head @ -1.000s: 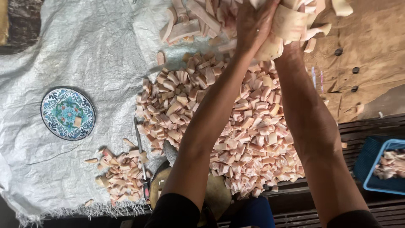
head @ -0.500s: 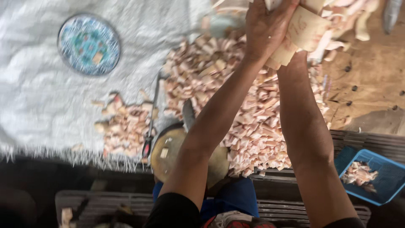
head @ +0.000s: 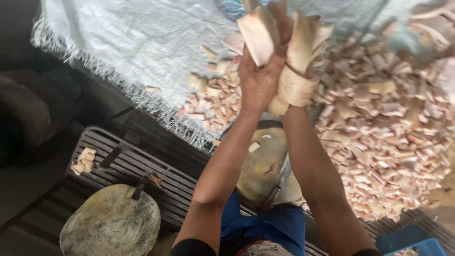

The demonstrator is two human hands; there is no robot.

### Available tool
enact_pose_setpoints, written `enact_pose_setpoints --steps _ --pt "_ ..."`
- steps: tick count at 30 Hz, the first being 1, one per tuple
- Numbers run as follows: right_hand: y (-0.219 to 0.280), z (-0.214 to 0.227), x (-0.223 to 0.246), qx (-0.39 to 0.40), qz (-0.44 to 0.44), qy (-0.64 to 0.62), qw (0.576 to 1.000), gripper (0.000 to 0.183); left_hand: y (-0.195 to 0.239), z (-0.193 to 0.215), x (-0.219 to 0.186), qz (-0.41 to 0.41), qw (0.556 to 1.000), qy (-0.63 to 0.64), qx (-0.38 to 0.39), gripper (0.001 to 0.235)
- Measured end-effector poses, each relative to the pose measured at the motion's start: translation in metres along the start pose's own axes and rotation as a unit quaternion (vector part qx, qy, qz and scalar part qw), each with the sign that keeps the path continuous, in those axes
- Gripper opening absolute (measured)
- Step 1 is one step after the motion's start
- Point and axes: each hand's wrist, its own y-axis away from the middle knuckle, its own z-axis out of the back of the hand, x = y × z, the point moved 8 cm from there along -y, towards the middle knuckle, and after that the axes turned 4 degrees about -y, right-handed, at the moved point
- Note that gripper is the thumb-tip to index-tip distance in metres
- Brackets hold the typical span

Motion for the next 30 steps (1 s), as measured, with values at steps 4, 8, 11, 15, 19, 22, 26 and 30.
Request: enact_pose_setpoints --steps 4,8,11,15,19,22,26,30 --pt "0.009 -0.103 -0.034 0.047 -0.144 -0.090 0.984 0.057 -0.028 0.110 0.014 0.030 0.997 -0.021 -0.068 0.052" --pt "0.024 -0.155 -0.063 0.083 -0.307 -0.126 0.940 0.057 -0.055 0.196 0.066 0.070 0.992 -0.057 -0.093 0.055" --pt "0.027 -0.167 -0.063 0.151 -0.391 -0.158 0.894 0.058 -0.077 0.242 0.102 0.101 0.966 -0.227 -0.068 0.069" --pt "0.026 -0.142 -0.042 0.228 -0.395 -0.073 0.887 0.058 -0.046 0.226 0.075 -0.145 0.790 -0.595 -0.028 0.032" --pt "0.011 -0.039 -0.018 0.107 -0.310 -0.083 0.941 0.055 -0.002 0.148 0.064 -0.072 0.882 -0.465 -0.037 0.074" --pt "0.028 0.110 -0.016 -0.078 -0.270 -0.208 0.937 0.056 0.012 0.035 0.074 -0.090 0.903 -0.403 0.121 0.075" --pt "0.100 0.352 -0.020 -0.292 -0.172 -0.191 0.921 0.054 0.029 -0.126 0.135 -0.133 0.851 -0.397 0.318 0.080" --pt "0.212 0.553 -0.051 -0.404 -0.141 -0.184 0.885 0.069 0.073 -0.256 0.197 -0.177 0.852 -0.202 0.450 0.062"
